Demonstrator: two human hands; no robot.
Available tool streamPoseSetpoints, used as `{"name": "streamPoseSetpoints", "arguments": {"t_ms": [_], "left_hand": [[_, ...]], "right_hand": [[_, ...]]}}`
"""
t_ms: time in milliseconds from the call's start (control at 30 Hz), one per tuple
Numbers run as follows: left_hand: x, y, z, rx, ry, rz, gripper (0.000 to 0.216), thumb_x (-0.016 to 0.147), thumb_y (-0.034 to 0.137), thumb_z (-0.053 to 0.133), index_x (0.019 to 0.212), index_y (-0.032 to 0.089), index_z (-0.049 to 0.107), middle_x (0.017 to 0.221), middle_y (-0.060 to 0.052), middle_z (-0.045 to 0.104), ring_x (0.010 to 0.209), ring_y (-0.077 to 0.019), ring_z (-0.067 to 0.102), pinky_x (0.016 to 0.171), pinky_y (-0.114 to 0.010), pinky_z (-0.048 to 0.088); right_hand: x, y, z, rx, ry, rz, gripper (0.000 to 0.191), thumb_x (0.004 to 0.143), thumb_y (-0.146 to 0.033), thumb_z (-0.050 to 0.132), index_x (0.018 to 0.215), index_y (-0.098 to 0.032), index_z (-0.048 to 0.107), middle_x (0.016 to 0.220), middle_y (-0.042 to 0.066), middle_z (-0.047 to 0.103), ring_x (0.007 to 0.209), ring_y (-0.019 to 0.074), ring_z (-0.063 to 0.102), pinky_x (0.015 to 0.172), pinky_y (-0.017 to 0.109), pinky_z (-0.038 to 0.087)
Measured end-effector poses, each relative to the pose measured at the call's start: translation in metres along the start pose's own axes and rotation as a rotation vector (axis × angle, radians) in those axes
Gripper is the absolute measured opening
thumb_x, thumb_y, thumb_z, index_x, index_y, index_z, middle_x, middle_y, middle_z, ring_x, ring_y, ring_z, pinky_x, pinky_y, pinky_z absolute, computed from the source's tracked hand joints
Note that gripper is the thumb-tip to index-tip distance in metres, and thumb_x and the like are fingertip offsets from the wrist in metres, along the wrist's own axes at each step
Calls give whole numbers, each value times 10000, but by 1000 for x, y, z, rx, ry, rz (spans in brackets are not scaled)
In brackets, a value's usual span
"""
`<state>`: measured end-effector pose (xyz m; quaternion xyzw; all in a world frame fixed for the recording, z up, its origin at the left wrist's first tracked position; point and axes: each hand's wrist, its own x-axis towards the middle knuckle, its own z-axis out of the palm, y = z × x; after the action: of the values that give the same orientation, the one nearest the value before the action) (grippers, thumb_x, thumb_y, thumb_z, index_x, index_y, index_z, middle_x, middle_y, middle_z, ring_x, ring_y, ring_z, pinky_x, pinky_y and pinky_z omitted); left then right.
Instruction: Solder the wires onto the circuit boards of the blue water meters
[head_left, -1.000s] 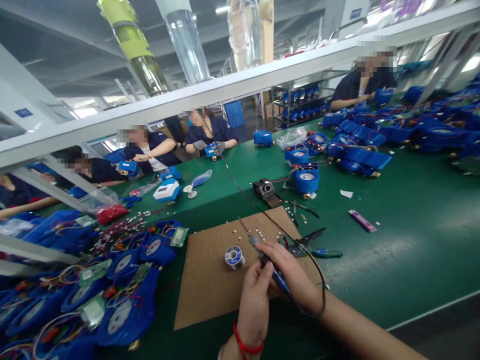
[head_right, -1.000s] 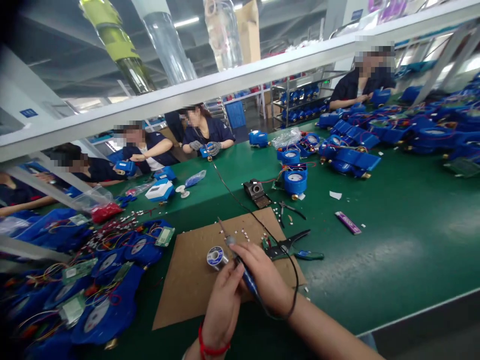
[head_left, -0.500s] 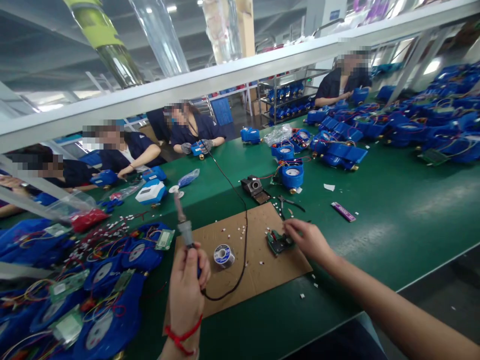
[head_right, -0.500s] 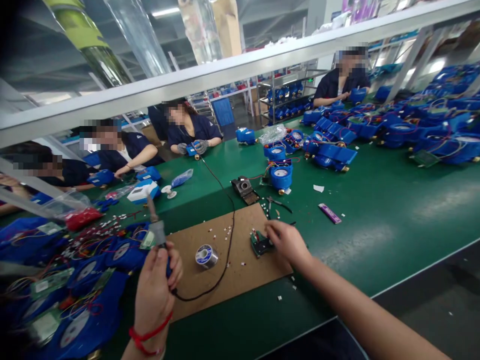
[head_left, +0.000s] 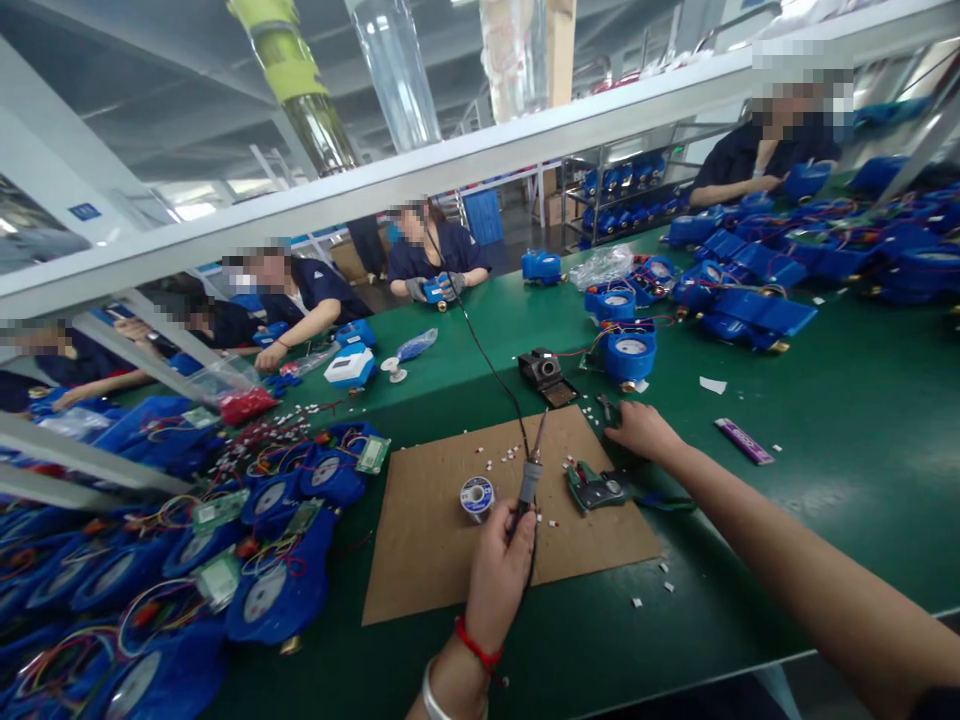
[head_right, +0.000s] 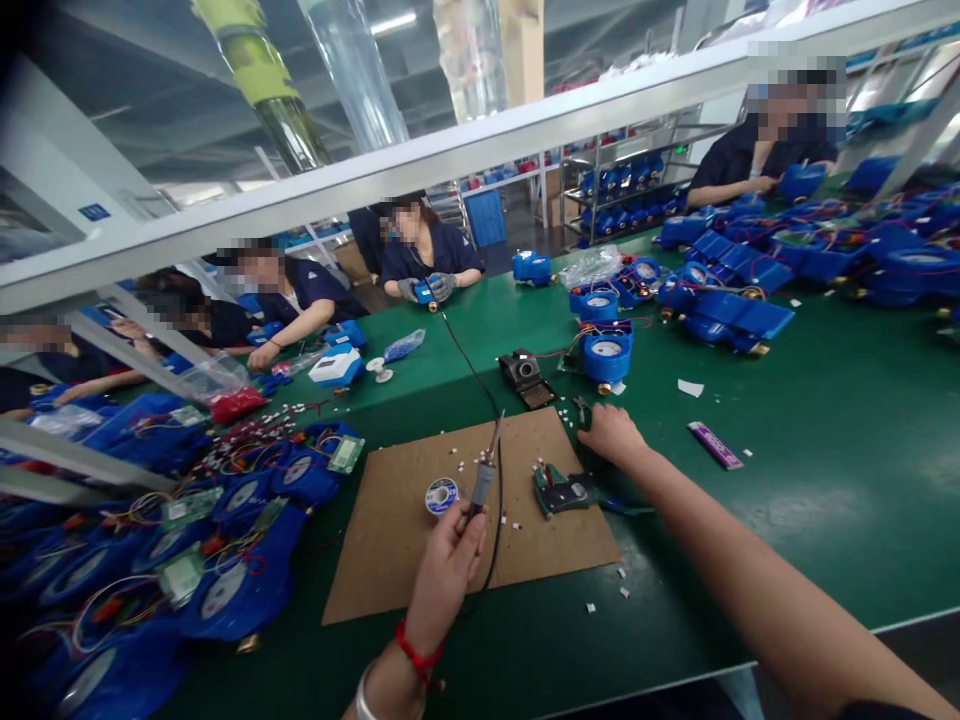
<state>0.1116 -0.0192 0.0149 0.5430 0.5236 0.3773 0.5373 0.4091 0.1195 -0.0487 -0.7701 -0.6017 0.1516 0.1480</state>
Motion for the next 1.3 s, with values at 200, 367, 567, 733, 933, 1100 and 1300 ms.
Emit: {"name": "streamPoseSetpoints", "arguments": {"t_ms": [200, 367, 567, 733, 933, 1100, 1300], "left_hand": [[-2, 1, 7, -39, 6, -27, 425, 846, 551, 569, 1002, 157, 590, 625, 54, 424, 499, -77, 338, 456, -195, 267], [-2, 0, 11, -79, -22, -48, 439, 839, 568, 571, 1001, 160, 578, 623, 56, 425, 487, -76, 326, 446, -200, 248], [0, -8, 14, -28, -58, -60, 404, 856, 544, 565, 1000, 167, 585, 638, 46, 444, 505, -81, 349, 457, -201, 257], [-1, -12, 16, 15, -61, -63, 394, 870, 528, 553, 1024, 168, 592, 637, 45, 451, 507, -85, 358, 469, -204, 265], [-6, -9, 13, 66, -57, -56, 413, 854, 530, 573, 1036, 162, 622, 639, 27, 494, 541, -112, 405, 501, -218, 289], [-8, -2, 11, 194, -27, -10, 363, 869, 474, 569, 1054, 173, 652, 820, -44, 640, 734, -185, 544, 655, -257, 388], [-10, 3, 9, 230, -27, 22, 322, 870, 436, 574, 1046, 188, 678, 869, -69, 671, 804, -227, 581, 692, -284, 412]], "right_hand": [[-15, 15, -32, 265, -105, -24, 541, 861, -541, 475, 1179, -130, 626, 1178, 155, 667, 1081, 288, 629, 902, 367, 485], [-66, 1, -45, 1156, -433, -17, 545, 890, -497, 365, 1236, -143, 592, 1278, 157, 615, 1179, 282, 585, 945, 422, 491], [-129, -42, -47, 1602, -745, -64, 494, 837, -364, 377, 1264, -192, 557, 1295, 126, 594, 1183, 300, 562, 913, 532, 498], [-134, -51, -49, 1056, -422, -182, 606, 735, -233, 582, 1336, -203, 513, 1296, 76, 605, 1230, 286, 527, 1095, 491, 346], [-125, -46, -53, 922, -429, -251, 555, 760, -191, 546, 1315, -195, 529, 1183, 61, 670, 1139, 256, 603, 1044, 451, 419], [-128, -50, -63, 910, -434, -234, 497, 760, -213, 535, 1256, -201, 570, 1089, 53, 692, 1061, 240, 631, 992, 417, 455], [-131, -50, -67, 817, -373, -318, 312, 775, -211, 527, 1059, -210, 658, 937, 27, 689, 913, 227, 636, 881, 376, 495]]}}
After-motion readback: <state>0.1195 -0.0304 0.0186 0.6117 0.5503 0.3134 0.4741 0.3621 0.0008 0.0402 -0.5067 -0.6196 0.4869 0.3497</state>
